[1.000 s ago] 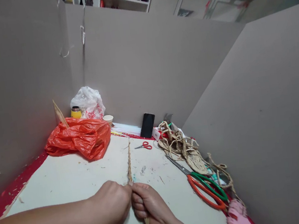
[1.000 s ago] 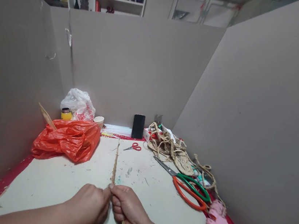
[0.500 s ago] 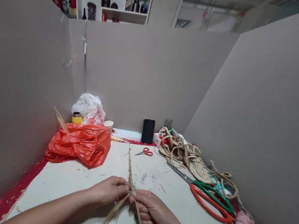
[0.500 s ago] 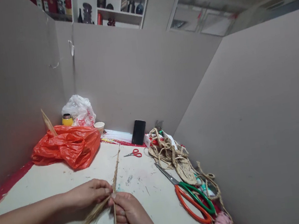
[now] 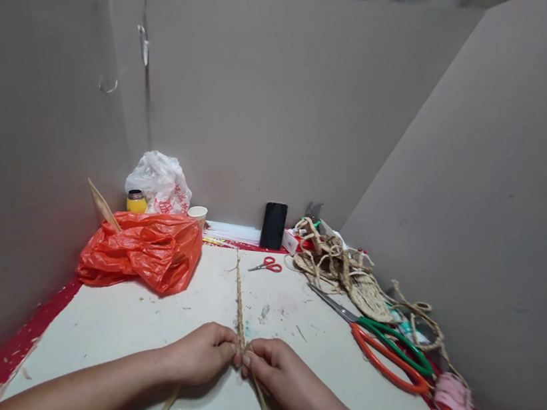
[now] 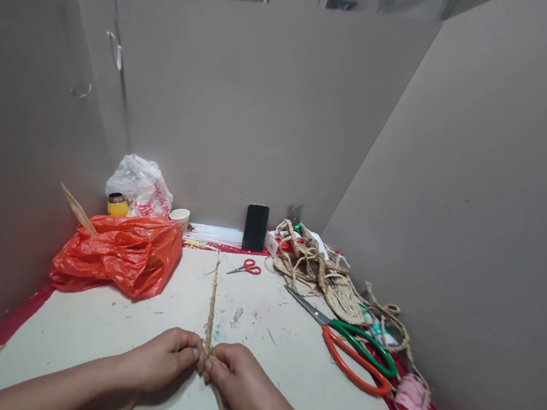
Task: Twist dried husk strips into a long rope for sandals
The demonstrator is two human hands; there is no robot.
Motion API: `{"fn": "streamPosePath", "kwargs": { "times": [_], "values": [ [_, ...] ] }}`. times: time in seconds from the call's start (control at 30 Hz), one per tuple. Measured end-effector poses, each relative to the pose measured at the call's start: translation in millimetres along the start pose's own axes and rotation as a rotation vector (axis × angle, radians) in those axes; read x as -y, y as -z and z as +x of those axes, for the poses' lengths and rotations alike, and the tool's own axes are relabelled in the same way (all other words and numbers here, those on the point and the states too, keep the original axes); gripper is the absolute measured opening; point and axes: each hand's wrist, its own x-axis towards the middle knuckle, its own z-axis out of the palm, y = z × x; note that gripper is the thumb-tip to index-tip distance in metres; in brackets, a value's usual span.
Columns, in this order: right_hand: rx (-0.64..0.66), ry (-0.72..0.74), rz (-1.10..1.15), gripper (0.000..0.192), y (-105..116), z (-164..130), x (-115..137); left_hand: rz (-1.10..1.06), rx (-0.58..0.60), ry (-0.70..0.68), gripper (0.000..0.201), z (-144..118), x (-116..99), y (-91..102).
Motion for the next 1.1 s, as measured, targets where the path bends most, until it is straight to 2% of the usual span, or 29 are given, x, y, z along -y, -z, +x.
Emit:
{"fn": "streamPosePath", "kwargs": {
  "times": [0.13,0.27,0.37,0.53,0.63,0.73,0.83,0.9,1.0,1.1],
  "values": [
    [-0.086,0.089,-0.189,0.029,-3,-4,1,-0.060,-0.027,0.077,0.028,2,0,-3.8],
    [-0.090,0.114,-0.288,0.029,-3,-8,5,-0.087,-0.044,0.106,0.035,3,-1,-3.9],
    [-0.077,0.131,-0.296,0.028,2,-11,9,-0.045,-0.078,0.098,0.036,2,-2,-4.1],
    [-0.114,0.079,-0.400,0.031,12,-14,13,0.077,-0.122,0.067,0.026,-2,-5,-6.7],
    [-0.063,0.023,-0.222,0.034,6,-13,13,0.081,-0.143,0.052,0.024,-3,-5,-9.1],
    [0.021,-0.099,0.061,0.038,-11,-13,11,0.001,-0.149,0.052,0.025,-2,0,-12.2],
    [0.037,-0.241,0.247,0.046,-30,-14,8,-0.126,-0.119,0.085,0.028,1,5,-15.1],
    [0.027,-0.285,0.294,0.051,-39,-16,7,-0.190,-0.119,0.110,0.027,2,5,-16.2],
    [0.045,-0.292,0.275,0.055,-45,-17,3,-0.228,-0.193,0.139,0.020,0,-3,-16.9],
    [0.011,-0.197,0.126,0.053,-45,-18,-2,-0.319,-0.204,0.158,0.019,-2,-11,-17.4]
  ]
}}
